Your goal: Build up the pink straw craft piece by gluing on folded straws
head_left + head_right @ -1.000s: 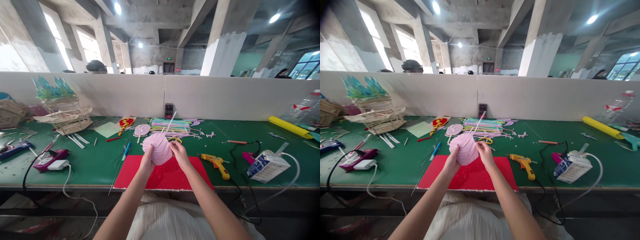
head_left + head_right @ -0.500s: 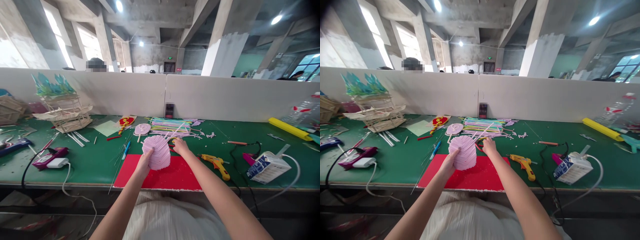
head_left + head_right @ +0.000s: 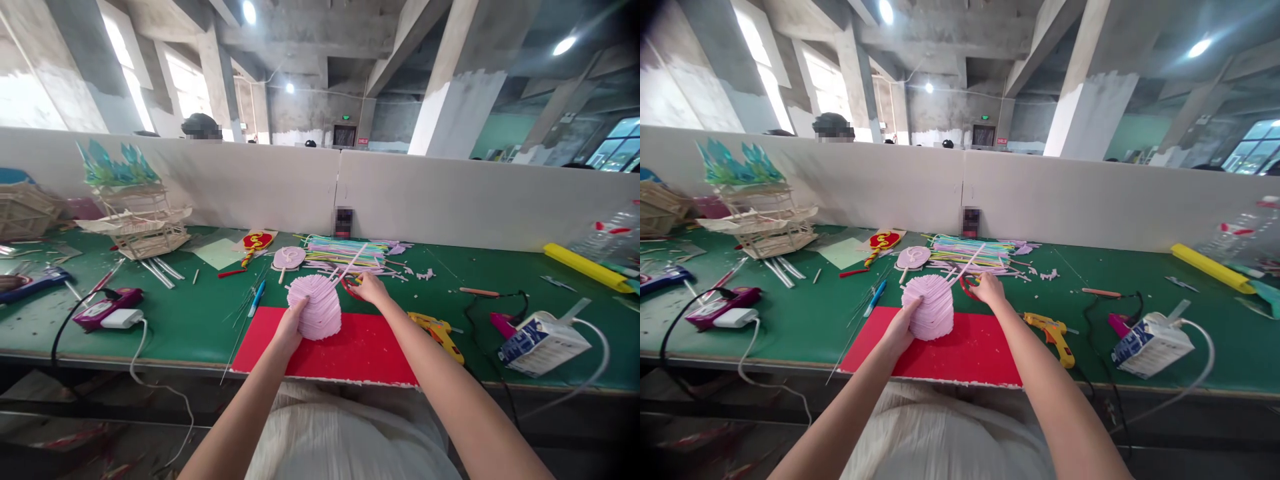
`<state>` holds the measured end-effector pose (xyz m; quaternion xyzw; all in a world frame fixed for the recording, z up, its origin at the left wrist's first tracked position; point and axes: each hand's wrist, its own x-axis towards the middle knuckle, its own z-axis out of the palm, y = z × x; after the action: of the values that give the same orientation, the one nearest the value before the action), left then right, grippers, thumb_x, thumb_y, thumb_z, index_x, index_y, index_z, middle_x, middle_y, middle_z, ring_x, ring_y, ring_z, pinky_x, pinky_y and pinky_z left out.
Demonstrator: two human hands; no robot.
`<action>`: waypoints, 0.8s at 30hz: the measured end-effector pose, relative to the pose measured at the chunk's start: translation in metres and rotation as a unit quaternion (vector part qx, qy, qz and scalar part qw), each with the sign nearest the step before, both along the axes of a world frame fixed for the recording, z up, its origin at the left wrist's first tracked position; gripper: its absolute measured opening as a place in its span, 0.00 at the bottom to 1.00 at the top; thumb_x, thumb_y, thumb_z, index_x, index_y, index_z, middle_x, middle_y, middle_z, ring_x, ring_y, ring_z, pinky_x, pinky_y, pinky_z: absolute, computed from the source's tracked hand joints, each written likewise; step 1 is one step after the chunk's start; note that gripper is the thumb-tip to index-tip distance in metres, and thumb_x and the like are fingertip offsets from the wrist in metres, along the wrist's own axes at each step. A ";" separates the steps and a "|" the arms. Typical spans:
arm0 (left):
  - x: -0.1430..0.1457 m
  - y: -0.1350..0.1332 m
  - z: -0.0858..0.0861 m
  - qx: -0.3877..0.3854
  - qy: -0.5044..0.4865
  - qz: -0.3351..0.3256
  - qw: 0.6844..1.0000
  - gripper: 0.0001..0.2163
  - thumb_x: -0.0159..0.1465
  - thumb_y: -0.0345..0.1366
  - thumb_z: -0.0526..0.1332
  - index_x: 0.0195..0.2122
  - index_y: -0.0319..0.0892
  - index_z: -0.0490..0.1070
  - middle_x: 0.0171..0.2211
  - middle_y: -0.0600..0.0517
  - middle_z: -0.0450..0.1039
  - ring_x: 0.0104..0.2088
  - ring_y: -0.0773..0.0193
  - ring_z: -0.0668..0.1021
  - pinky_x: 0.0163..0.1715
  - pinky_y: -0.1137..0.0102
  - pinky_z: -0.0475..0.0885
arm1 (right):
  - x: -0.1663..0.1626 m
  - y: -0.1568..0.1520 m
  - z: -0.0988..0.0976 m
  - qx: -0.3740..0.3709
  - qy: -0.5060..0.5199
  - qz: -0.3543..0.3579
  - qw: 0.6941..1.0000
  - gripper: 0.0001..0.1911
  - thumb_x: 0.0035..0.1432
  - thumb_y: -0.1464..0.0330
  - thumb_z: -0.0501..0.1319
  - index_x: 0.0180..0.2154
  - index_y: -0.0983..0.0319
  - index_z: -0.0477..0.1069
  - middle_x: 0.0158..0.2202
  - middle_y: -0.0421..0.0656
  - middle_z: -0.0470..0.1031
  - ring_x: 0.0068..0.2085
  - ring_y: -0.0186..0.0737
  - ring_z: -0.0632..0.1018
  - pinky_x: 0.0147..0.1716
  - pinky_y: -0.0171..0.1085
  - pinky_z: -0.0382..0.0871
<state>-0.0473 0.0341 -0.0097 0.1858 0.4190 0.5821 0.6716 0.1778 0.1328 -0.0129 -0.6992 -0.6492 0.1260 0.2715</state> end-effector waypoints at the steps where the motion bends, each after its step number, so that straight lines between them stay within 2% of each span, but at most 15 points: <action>1: 0.000 0.000 0.000 0.001 0.001 0.002 1.000 0.11 0.61 0.31 0.63 0.45 0.35 0.74 0.40 0.42 0.80 0.42 0.53 0.82 0.46 0.61 0.76 | 0.004 0.000 0.001 0.012 0.031 -0.013 0.999 0.17 0.54 0.58 0.65 0.41 0.62 0.70 0.43 0.48 0.75 0.44 0.45 0.76 0.42 0.43 0.71; 4: 0.001 0.001 0.004 0.010 0.005 0.010 1.000 0.09 0.62 0.30 0.62 0.43 0.35 0.75 0.40 0.42 0.80 0.40 0.54 0.82 0.46 0.61 0.77 | 0.015 -0.002 0.005 0.039 0.138 -0.039 0.989 0.18 0.48 0.53 0.64 0.33 0.59 0.66 0.29 0.43 0.74 0.34 0.45 0.78 0.31 0.40 0.70; 8: 0.001 0.007 0.016 0.026 0.009 0.030 0.999 0.08 0.62 0.29 0.62 0.42 0.35 0.75 0.38 0.43 0.81 0.41 0.53 0.82 0.45 0.60 0.76 | 0.022 -0.016 0.010 0.043 0.285 -0.006 0.957 0.22 0.49 0.46 0.57 0.30 0.57 0.59 0.17 0.34 0.63 0.21 0.38 0.72 0.21 0.36 0.67; 12: -0.002 0.016 0.035 0.053 0.004 0.069 0.996 0.10 0.61 0.29 0.62 0.44 0.37 0.75 0.38 0.45 0.81 0.43 0.54 0.81 0.47 0.61 0.75 | 0.026 -0.037 0.019 0.023 0.379 0.055 0.923 0.27 0.45 0.40 0.57 0.28 0.56 0.56 0.17 0.30 0.56 0.15 0.30 0.62 0.14 0.32 0.59; 15: -0.003 0.019 0.049 0.077 -0.006 0.087 0.993 0.10 0.62 0.30 0.62 0.45 0.38 0.75 0.39 0.47 0.80 0.44 0.55 0.81 0.48 0.62 0.75 | 0.024 -0.057 0.028 -0.013 0.409 0.099 0.907 0.31 0.44 0.36 0.55 0.27 0.57 0.55 0.19 0.30 0.56 0.14 0.25 0.55 0.11 0.30 0.51; 19: 0.000 0.019 0.059 0.096 -0.019 0.102 0.990 0.10 0.62 0.31 0.62 0.45 0.39 0.75 0.43 0.47 0.79 0.46 0.55 0.80 0.49 0.62 0.74 | 0.015 -0.089 0.039 -0.080 0.401 0.176 0.895 0.32 0.45 0.35 0.55 0.29 0.58 0.60 0.22 0.33 0.60 0.16 0.24 0.58 0.13 0.29 0.54; 21: 0.004 0.017 0.060 0.100 -0.024 0.113 0.988 0.10 0.63 0.31 0.61 0.45 0.40 0.75 0.46 0.47 0.79 0.47 0.56 0.79 0.49 0.63 0.74 | 0.009 -0.103 0.043 -0.107 0.385 0.201 0.894 0.33 0.44 0.35 0.56 0.31 0.59 0.62 0.25 0.34 0.63 0.18 0.24 0.60 0.15 0.29 0.58; 24: 0.009 0.013 0.057 0.095 -0.027 0.116 0.988 0.10 0.64 0.31 0.61 0.46 0.40 0.75 0.46 0.46 0.78 0.46 0.56 0.80 0.49 0.63 0.74 | 0.002 -0.116 0.046 -0.140 0.359 0.217 0.897 0.33 0.43 0.36 0.58 0.31 0.60 0.63 0.24 0.34 0.62 0.21 0.27 0.64 0.18 0.29 0.64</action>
<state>-0.0386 0.0476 0.0472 0.1831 0.3616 0.6983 0.5900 0.1800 0.0169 0.0331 -0.4786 -0.6190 0.5139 0.3516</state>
